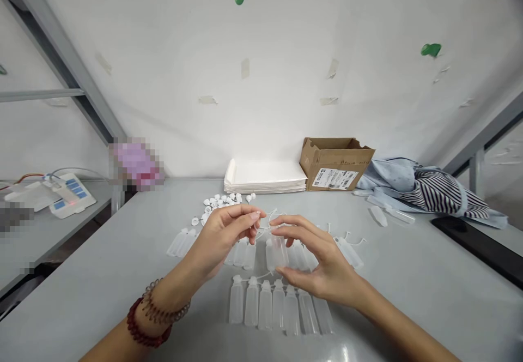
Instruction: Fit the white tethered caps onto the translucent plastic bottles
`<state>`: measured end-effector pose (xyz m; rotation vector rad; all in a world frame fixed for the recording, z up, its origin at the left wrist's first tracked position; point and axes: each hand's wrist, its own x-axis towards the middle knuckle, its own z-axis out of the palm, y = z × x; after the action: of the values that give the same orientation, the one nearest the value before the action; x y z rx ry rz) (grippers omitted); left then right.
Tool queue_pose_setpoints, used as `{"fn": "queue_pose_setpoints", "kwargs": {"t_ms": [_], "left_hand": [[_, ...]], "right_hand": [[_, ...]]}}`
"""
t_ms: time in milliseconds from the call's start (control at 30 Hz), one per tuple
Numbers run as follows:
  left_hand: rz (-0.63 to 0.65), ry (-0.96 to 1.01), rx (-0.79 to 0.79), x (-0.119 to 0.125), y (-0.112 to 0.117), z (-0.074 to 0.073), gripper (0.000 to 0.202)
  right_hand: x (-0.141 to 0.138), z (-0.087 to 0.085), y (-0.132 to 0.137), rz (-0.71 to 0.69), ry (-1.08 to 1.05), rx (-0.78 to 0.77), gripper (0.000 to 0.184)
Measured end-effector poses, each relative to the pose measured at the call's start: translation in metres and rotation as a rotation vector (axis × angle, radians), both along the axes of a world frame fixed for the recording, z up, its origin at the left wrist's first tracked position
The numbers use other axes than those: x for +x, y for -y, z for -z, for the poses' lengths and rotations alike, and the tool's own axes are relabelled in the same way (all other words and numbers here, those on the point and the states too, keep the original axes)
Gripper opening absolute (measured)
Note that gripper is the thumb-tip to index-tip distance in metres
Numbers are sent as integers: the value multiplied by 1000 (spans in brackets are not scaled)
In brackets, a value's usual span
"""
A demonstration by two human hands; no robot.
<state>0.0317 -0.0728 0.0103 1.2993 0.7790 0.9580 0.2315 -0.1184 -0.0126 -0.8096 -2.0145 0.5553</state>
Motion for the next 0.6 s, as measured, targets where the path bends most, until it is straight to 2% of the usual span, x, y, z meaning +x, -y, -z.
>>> {"fn": "queue_pose_setpoints", "kwargs": {"t_ms": [167, 300, 433, 533, 600], "left_hand": [[149, 129, -165, 0, -4, -2, 18], [194, 183, -150, -2, -4, -3, 19], [113, 97, -50, 0, -2, -2, 30], [-6, -107, 106, 4, 2, -1, 22], [-39, -212, 186, 7, 5, 0, 16]], "right_hand": [[-1, 1, 0, -6, -15, -7, 53], [-2, 2, -1, 8, -59, -40, 59], [-2, 1, 0, 21, -85, -95, 60], [-2, -1, 1, 8, -103, -102, 59], [-3, -2, 1, -1, -104, -84, 59]]}}
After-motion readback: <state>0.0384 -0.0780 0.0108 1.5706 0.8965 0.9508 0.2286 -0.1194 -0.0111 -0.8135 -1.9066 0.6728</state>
